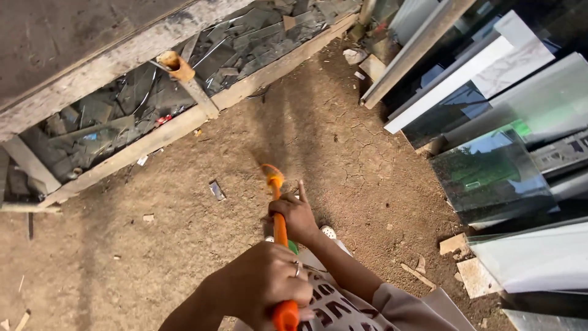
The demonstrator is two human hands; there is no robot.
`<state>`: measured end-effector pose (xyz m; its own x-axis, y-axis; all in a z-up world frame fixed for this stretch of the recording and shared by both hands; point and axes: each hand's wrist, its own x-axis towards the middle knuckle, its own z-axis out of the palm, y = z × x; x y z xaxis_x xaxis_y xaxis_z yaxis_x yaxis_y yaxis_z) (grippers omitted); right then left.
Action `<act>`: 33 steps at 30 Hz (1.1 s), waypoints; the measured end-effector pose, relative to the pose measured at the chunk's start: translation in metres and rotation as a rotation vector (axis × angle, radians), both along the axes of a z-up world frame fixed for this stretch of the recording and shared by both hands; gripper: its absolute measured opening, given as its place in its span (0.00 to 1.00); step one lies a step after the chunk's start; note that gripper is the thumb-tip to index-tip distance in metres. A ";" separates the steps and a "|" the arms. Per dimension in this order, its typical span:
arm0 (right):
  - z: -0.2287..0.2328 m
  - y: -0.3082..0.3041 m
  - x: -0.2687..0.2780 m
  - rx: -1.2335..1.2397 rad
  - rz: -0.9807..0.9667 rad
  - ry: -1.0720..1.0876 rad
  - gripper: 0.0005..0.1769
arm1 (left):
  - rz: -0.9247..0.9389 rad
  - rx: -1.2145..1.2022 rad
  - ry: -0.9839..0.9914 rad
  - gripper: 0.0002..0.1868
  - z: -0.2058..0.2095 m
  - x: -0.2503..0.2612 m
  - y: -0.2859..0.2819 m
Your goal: The recorder assembles a broom by attaching a long handle to the brush head.
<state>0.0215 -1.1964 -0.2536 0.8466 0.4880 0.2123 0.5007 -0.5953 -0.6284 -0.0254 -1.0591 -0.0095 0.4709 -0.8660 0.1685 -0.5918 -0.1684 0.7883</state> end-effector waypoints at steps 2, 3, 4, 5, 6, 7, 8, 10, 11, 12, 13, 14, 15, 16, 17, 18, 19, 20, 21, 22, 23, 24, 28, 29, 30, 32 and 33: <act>-0.006 -0.011 0.006 0.018 -0.015 -0.003 0.13 | 0.010 -0.050 -0.025 0.18 -0.012 -0.002 0.016; -0.008 -0.013 0.007 0.038 -0.052 0.001 0.16 | -0.003 -0.097 -0.044 0.19 -0.016 -0.004 0.026; -0.024 -0.018 0.007 0.044 -0.040 0.002 0.16 | 0.009 -0.091 -0.044 0.19 -0.028 -0.003 0.030; -0.040 -0.024 0.014 0.076 -0.036 0.080 0.13 | 0.027 -0.095 -0.002 0.19 -0.041 0.002 0.033; -0.057 -0.030 0.021 0.107 -0.032 0.158 0.10 | 0.045 -0.100 0.039 0.20 -0.055 0.008 0.036; -0.059 -0.023 0.018 0.106 -0.016 0.164 0.10 | 0.061 -0.100 0.044 0.20 -0.059 0.003 0.042; -0.062 -0.015 0.016 0.015 0.044 0.265 0.09 | 0.105 -0.053 0.107 0.20 -0.063 -0.002 0.047; -0.066 0.018 0.010 -0.073 0.107 0.364 0.09 | 0.150 -0.002 0.172 0.20 -0.055 -0.005 0.063; -0.069 0.039 0.002 -0.006 0.139 0.342 0.12 | 0.134 0.042 0.151 0.18 -0.044 -0.008 0.069; -0.071 0.060 -0.006 0.062 0.170 0.322 0.14 | 0.117 0.086 0.130 0.16 -0.032 -0.012 0.076; -0.059 0.074 -0.003 0.062 0.176 0.312 0.14 | 0.123 0.087 0.120 0.16 -0.026 -0.013 0.081; -0.046 0.087 0.000 0.123 0.199 0.275 0.15 | 0.139 0.119 0.077 0.16 -0.020 -0.015 0.085; -0.033 0.098 0.000 0.183 0.220 0.241 0.16 | 0.152 0.151 0.037 0.17 -0.013 -0.017 0.087; -0.024 0.100 0.005 0.184 0.224 0.235 0.16 | 0.156 0.152 0.031 0.17 -0.004 -0.019 0.088; -0.015 0.102 0.011 0.156 0.256 0.227 0.15 | 0.176 0.103 0.015 0.18 0.005 -0.019 0.089; -0.007 0.104 0.018 0.127 0.287 0.220 0.14 | 0.196 0.055 -0.002 0.19 0.013 -0.018 0.089; -0.002 0.100 0.028 0.129 0.291 0.213 0.14 | 0.199 0.057 -0.008 0.19 0.014 -0.016 0.092; 0.002 0.096 0.038 0.115 0.236 0.135 0.13 | 0.203 -0.064 -0.042 0.20 0.015 -0.014 0.094; 0.006 0.088 0.048 0.102 0.180 0.062 0.12 | 0.204 -0.184 -0.073 0.21 0.016 -0.011 0.093; -0.003 0.076 0.065 0.104 0.183 0.059 0.12 | 0.206 -0.182 -0.076 0.21 -0.002 0.000 0.091; -0.014 0.064 0.081 0.089 0.116 0.027 0.10 | 0.274 -0.204 -0.049 0.19 -0.022 0.010 0.090; -0.024 0.051 0.099 0.075 0.049 -0.005 0.09 | 0.342 -0.227 -0.021 0.18 -0.042 0.022 0.088; -0.095 0.017 0.155 -0.021 -0.027 0.086 0.05 | 0.373 -0.091 0.027 0.20 -0.109 0.088 0.053; -0.106 0.014 0.162 -0.035 -0.016 0.176 0.06 | 0.353 -0.006 0.056 0.18 -0.111 0.103 0.044; -0.116 0.009 0.171 -0.049 -0.005 0.266 0.08 | 0.331 0.080 0.083 0.16 -0.113 0.121 0.032; -0.111 -0.001 0.190 -0.011 0.091 0.258 0.08 | 0.324 0.059 0.048 0.15 -0.079 0.144 0.009; -0.106 -0.005 0.212 0.030 0.203 0.229 0.09 | 0.334 0.041 -0.008 0.13 -0.061 0.162 -0.003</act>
<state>0.2332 -1.2018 -0.3596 0.7600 0.6484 0.0439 0.4505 -0.4768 -0.7548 0.1367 -1.0622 -0.0706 0.7283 -0.6704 0.1418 -0.5050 -0.3853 0.7723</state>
